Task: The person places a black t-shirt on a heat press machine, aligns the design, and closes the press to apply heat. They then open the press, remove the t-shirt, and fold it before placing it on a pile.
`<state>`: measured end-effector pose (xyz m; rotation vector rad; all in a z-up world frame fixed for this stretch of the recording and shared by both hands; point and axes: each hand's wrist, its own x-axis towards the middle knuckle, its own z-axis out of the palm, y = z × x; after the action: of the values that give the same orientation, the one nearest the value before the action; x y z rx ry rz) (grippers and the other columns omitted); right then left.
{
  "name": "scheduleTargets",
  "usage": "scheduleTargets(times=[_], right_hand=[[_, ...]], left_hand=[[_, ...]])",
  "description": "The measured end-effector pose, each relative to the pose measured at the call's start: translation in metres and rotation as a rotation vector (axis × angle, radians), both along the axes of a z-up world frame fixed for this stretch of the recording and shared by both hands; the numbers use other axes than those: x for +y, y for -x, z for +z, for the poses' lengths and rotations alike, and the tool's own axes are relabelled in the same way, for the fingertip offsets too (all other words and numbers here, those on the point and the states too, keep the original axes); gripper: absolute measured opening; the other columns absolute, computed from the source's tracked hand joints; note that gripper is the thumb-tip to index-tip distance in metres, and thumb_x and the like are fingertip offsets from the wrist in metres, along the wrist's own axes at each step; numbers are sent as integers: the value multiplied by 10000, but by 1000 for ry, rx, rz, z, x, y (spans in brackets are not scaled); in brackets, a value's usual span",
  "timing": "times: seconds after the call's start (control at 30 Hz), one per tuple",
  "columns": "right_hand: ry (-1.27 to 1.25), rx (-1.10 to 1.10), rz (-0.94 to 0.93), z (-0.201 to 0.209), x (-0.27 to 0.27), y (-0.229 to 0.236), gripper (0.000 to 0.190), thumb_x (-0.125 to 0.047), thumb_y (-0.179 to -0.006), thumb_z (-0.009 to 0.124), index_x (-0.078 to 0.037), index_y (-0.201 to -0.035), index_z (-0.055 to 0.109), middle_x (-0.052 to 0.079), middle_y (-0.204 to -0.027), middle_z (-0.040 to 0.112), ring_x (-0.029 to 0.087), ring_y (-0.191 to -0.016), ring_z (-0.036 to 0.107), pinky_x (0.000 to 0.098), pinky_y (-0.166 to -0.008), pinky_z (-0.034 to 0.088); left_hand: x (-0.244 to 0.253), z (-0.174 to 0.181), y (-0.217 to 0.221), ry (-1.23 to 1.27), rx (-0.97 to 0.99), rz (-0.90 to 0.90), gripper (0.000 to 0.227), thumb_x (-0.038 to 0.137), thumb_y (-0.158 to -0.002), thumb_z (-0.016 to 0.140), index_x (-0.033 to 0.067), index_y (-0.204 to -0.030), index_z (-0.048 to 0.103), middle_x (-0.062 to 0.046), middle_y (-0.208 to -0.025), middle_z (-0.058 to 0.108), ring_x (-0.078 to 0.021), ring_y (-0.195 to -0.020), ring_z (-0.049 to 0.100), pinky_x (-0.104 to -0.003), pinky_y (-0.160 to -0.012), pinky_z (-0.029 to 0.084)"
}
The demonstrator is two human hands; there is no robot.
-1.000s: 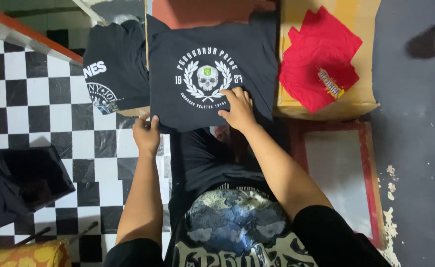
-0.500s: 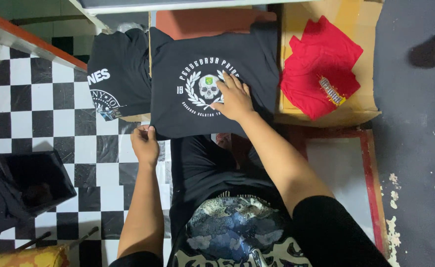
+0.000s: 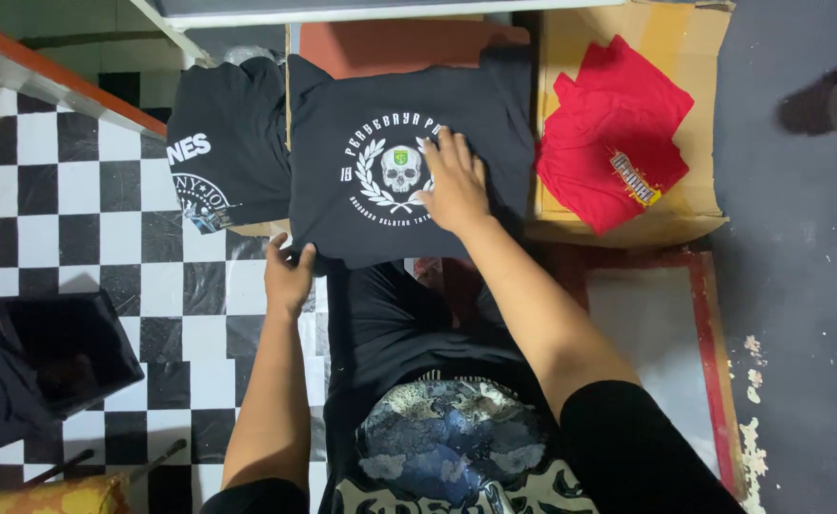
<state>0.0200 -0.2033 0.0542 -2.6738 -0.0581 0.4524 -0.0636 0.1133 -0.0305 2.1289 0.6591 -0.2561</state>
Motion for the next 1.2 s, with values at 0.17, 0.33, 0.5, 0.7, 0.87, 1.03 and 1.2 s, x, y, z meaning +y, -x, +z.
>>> scheduleTargets(times=[0.17,0.33,0.5,0.7,0.87,1.03,1.2], right_hand=[[-55,147,26,-22,-3,0,923,-475,-932,712,-180,-1642,201,115,-1732,15,288,-1597,-2,615,-1250,67],[-27,159,38,-14,-6,13,960,-525,-927,697,-181,-1650,168,105,-1734,14,265,-1600,-1,627,-1247,46],[-41,169,73,-9,-13,33,930,-513,-954,653,-186,-1657,140,98,-1735,-1,285,-1597,-12,625,-1254,15],[7,134,84,-16,-16,44,877,-494,-924,689,-186,-1627,264,84,-1727,98,283,-1587,82,660,-1221,77],[38,-72,78,-36,-3,22,650,-404,-938,688,-178,-1500,454,106,-1613,294,355,-1497,275,613,-1214,161],[24,122,126,-18,-1,23,745,-520,-1046,466,-230,-1655,152,87,-1734,-56,319,-1592,-71,599,-1261,-15],[25,201,159,-29,-5,18,762,-609,-1056,351,-260,-1666,56,56,-1724,-160,297,-1580,-162,584,-1253,-90]], left_hand=[[-35,49,6,-227,-173,-108,745,196,-892,794,-7,-1509,428,-366,-1442,458,-539,-1359,455,-603,-1140,390],[-89,83,-8,-431,-491,-457,553,117,-862,820,4,-1358,603,-340,-1387,524,-531,-1331,482,-600,-1117,396],[-134,66,-32,-431,-118,-855,707,497,-1008,598,253,-1616,333,-127,-1719,160,-368,-1581,114,-614,-1227,185],[-138,54,-25,-513,59,-961,781,624,-1037,402,323,-1671,60,-99,-1736,-97,-340,-1582,-130,-611,-1247,-15],[-139,55,-20,-555,39,-967,788,626,-1023,443,321,-1664,99,-110,-1734,-69,-351,-1583,-98,-611,-1244,38],[-125,48,-33,-508,-38,-920,738,627,-969,554,378,-1606,276,-50,-1721,97,-304,-1582,39,-581,-1226,134],[-107,59,-83,-593,-200,-787,681,348,-1003,674,200,-1582,347,-108,-1673,215,-339,-1527,209,-599,-1143,391]])
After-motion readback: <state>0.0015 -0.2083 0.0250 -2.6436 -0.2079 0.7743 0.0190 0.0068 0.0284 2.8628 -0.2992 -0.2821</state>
